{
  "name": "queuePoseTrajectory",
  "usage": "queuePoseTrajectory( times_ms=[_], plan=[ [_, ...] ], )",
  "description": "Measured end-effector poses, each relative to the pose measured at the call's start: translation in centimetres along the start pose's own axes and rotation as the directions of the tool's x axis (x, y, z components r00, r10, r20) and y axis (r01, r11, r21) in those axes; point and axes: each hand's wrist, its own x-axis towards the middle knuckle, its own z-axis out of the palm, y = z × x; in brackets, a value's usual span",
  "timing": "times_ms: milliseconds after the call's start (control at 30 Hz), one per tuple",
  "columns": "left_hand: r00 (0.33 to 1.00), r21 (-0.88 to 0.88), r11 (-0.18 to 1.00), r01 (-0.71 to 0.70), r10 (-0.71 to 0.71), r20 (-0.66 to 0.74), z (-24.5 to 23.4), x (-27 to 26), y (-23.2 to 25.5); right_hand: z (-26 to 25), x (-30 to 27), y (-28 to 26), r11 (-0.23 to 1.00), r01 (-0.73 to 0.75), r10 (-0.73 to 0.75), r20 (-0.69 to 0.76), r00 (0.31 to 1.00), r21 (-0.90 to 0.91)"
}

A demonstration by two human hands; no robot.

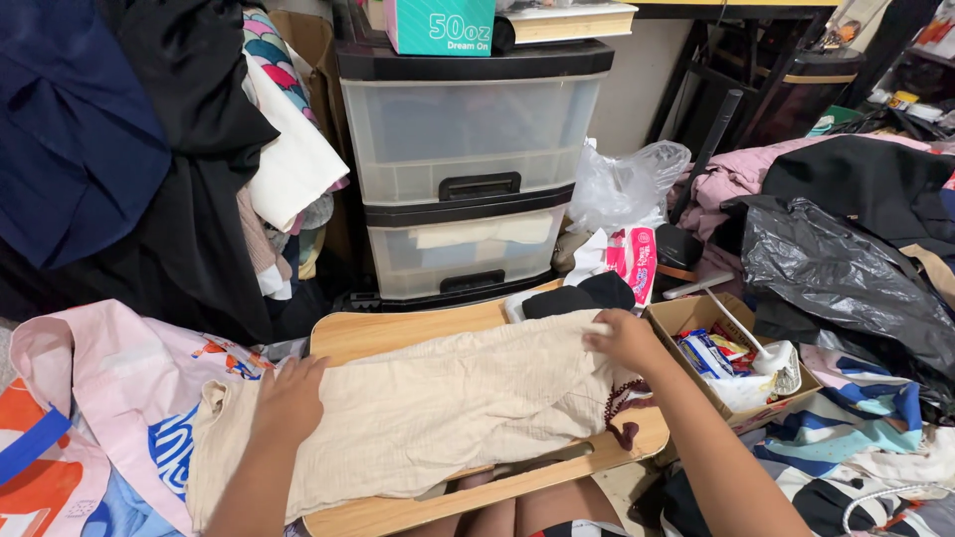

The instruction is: The person folds a white t-shirt and a black pair of shorts on a wooden lap desk, then folds a beige pair of pants. The folded items are stacked on the desk.

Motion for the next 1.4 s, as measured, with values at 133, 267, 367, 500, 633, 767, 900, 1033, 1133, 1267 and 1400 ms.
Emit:
queuePoseTrajectory(
  times_ms=[133,267,367,500,633,767,900,1033,1133,1267,1400],
  plan=[
    [0.957,-0.069,0.982,0.178,-0.156,0.244,-0.7,0.4,-1.0,-0.2,-1.2,1.4,0.705,0.022,-0.258,0.228,0.939,0.709],
    [0.987,-0.152,0.979,0.135,-0.145,-0.062,-2.8,-1.7,-1.9,-0.3,-8.3,1.3,0.860,0.132,-0.399,0.488,0.776,0.494],
    [0.956,-0.206,0.976,0.069,-0.124,-0.267,-3.7,-4.5,-2.9,-0.9,-12.5,1.6,0.917,0.150,-0.371,0.649,0.664,0.370],
    [0.961,-0.131,0.990,0.045,-0.078,-0.265,-4.5,-8.1,-4.2,-0.4,-14.8,1.9,0.877,0.019,-0.405,0.720,0.564,0.479],
    [0.955,-0.193,0.978,0.084,-0.134,-0.265,-5.4,-10.0,-4.5,0.7,-16.5,1.5,0.930,0.056,-0.338,0.787,0.516,0.363],
    [0.900,-0.460,0.884,-0.079,-0.135,-0.415,-6.0,-11.6,-4.4,0.3,-18.5,0.7,0.973,0.137,-0.227,0.870,0.438,0.185],
    [0.941,-0.564,0.810,-0.158,-0.050,-0.334,-7.3,-12.0,-3.6,-0.5,-19.8,1.5,0.980,0.067,-0.200,0.900,0.387,0.189],
    [0.920,-0.186,0.949,-0.253,0.176,-0.351,-8.9,-12.1,-0.2,-0.9,-20.9,2.5,0.977,0.015,-0.206,0.928,0.311,0.212],
    [0.914,-0.110,0.953,-0.284,0.234,-0.332,-9.6,-11.9,0.8,-1.3,-21.7,2.6,0.982,0.055,-0.190,0.927,0.324,0.182],
    [0.918,-0.279,0.891,-0.358,0.281,-0.280,-9.3,-13.0,-0.7,-1.7,-22.3,2.7,0.992,0.104,-0.111,0.901,0.419,0.074],
    [0.898,-0.408,0.831,-0.377,0.220,-0.381,-9.4,-17.7,-2.5,-3.1,-21.9,4.0,0.988,0.028,-0.145,0.875,0.462,0.149]
  ],
)
